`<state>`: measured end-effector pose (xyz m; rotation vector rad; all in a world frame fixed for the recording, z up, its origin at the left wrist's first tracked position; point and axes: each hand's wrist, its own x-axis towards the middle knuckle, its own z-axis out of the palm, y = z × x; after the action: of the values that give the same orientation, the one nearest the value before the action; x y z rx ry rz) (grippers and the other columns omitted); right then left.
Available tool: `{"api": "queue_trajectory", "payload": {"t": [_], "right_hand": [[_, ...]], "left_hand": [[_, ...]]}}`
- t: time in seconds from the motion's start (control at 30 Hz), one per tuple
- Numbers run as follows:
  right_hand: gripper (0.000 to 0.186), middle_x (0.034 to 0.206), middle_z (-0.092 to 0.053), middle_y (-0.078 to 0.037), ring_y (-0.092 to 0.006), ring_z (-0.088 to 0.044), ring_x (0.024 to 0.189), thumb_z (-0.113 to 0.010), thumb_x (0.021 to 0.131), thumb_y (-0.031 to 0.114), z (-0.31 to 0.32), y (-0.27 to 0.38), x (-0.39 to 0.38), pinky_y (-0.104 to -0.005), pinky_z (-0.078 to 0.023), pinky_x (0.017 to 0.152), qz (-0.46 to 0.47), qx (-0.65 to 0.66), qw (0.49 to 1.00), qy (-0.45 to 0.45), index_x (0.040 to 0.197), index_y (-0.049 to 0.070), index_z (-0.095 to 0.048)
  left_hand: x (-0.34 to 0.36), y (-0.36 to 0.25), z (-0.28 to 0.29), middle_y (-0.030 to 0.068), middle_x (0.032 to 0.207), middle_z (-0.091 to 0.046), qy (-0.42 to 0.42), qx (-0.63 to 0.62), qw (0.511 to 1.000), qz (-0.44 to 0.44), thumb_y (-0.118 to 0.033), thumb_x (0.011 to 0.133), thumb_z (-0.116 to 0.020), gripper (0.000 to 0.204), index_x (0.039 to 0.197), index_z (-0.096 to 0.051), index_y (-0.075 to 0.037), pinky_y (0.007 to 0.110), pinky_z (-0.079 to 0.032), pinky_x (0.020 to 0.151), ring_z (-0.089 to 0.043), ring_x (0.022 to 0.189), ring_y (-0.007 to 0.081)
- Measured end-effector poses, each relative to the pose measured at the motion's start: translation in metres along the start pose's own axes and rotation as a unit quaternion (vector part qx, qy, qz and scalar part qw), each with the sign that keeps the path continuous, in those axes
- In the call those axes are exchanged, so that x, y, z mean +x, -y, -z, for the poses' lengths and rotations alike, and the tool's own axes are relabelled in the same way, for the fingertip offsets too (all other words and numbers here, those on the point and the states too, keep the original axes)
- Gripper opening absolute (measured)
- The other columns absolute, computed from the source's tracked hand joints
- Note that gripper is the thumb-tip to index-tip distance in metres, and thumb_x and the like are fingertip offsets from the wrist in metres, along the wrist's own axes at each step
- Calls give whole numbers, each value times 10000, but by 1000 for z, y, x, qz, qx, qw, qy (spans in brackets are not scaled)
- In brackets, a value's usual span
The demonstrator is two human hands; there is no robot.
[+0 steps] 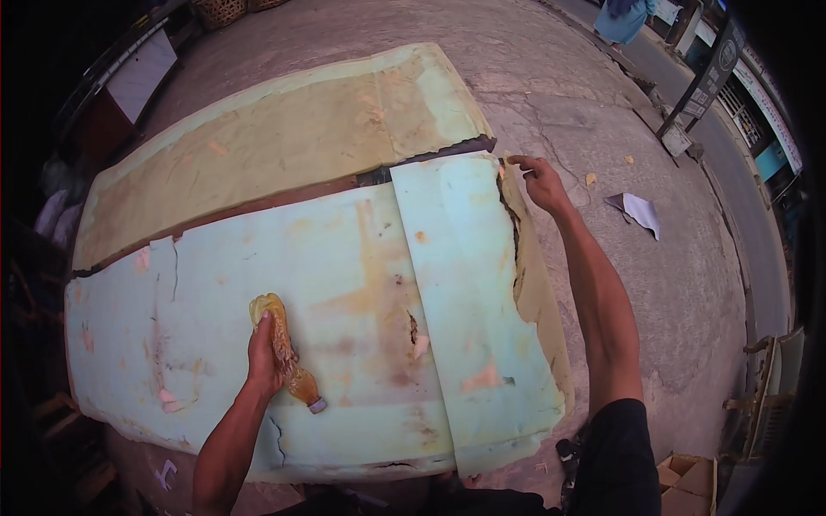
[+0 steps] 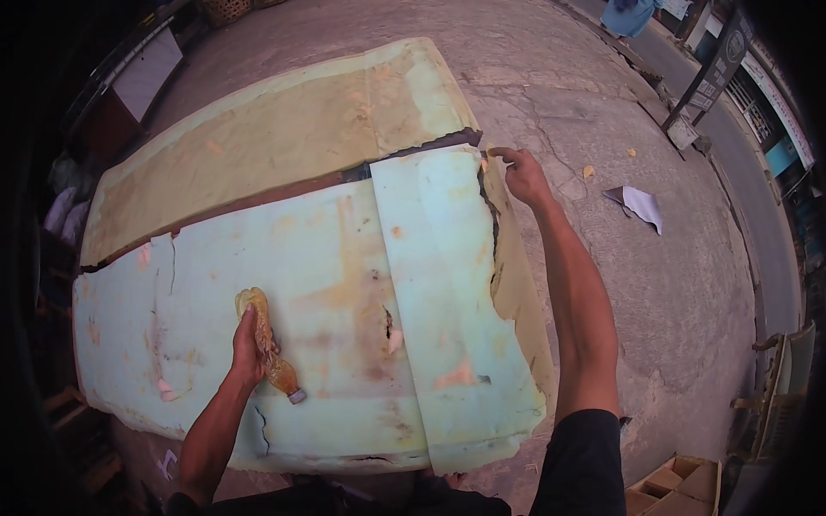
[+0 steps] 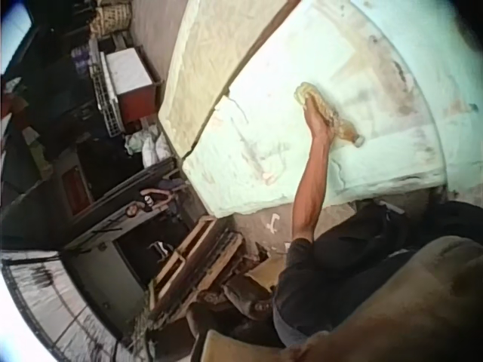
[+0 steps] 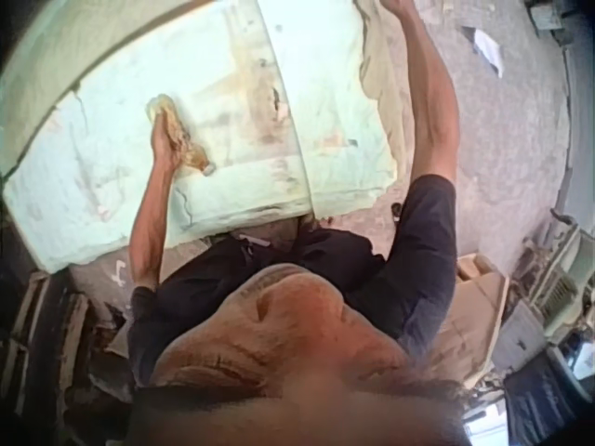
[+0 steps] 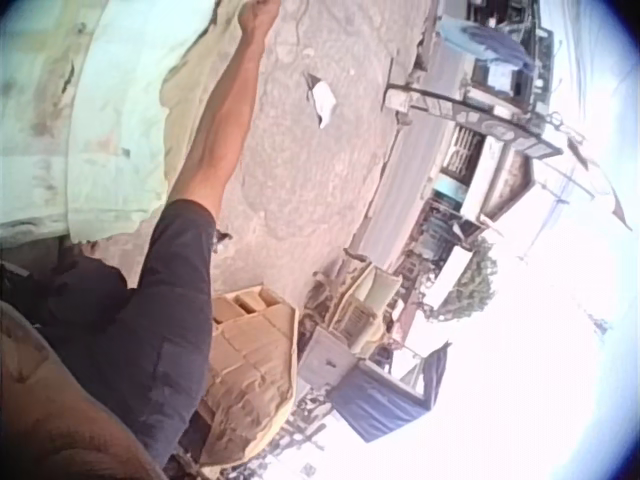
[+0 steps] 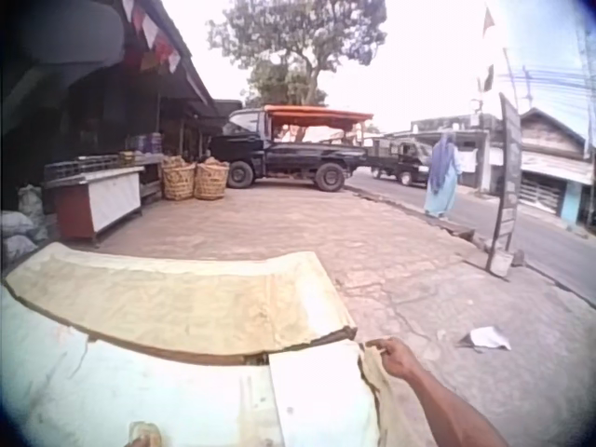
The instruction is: The person repairs a foam cushion by applying adhesive from a plastic bottle onto torn sections and foam padding layers, then pressing the pieces together by hand.
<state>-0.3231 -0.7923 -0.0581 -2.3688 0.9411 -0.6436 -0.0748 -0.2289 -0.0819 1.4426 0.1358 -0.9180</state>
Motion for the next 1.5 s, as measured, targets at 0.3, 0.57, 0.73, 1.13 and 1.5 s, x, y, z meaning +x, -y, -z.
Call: {"api": "queue_trajectory", "payload": {"t": [0.3, 0.57, 0.73, 1.13, 1.5], "right_hand": [[411, 1121, -616, -145, -324, -642, 1028, -577, 825, -39, -4, 7, -18, -386, -519, 927, 50, -45, 995, 71, 1081, 204, -789], [431, 1154, -636, -104, -316, -658, 1068, -603, 805, -74, 31, 14, -75, -409, -539, 916, 117, -85, 984, 100, 1073, 208, -788], [484, 1307, -626, -83, -311, -713, 1006, -606, 834, -61, 36, 17, -122, -417, -585, 851, 128, -122, 981, 81, 1199, 227, -739], [470, 1132, -588, -116, -248, -650, 973, -535, 799, -135, 45, 106, -228, -349, -555, 737, 112, -18, 989, -92, 1153, 107, -728], [712, 1266, -512, -92, -170, -604, 1040, -573, 956, 31, -47, 309, -323, -379, -598, 800, -305, 633, 639, 313, 1612, 149, -322]], "left_hand": [[-4, 3, -6, 16, 769, -532, -19, 7, 1000, -18, -572, 994, -590, 475, 1125, -521, -121, 312, -479, 486, -539, 545, 144], [-4, 0, -22, 2, 822, -533, -44, 49, 997, -42, -556, 997, -589, 467, 1203, -522, -142, 307, -480, 492, -546, 584, 132], [-3, 2, -15, -4, 839, -532, -43, 44, 997, -39, -562, 993, -590, 470, 1219, -524, -155, 310, -479, 507, -544, 618, 128], [-33, -26, -38, 12, 824, -526, -42, 16, 997, -70, -654, 976, -561, 551, 1147, -539, -131, 309, -467, 500, -533, 607, 135], [-69, -97, -120, 4, 602, -402, 27, -94, 971, -220, -747, 958, -507, 638, 862, -468, -117, 290, -361, 416, -382, 456, 123]]}}
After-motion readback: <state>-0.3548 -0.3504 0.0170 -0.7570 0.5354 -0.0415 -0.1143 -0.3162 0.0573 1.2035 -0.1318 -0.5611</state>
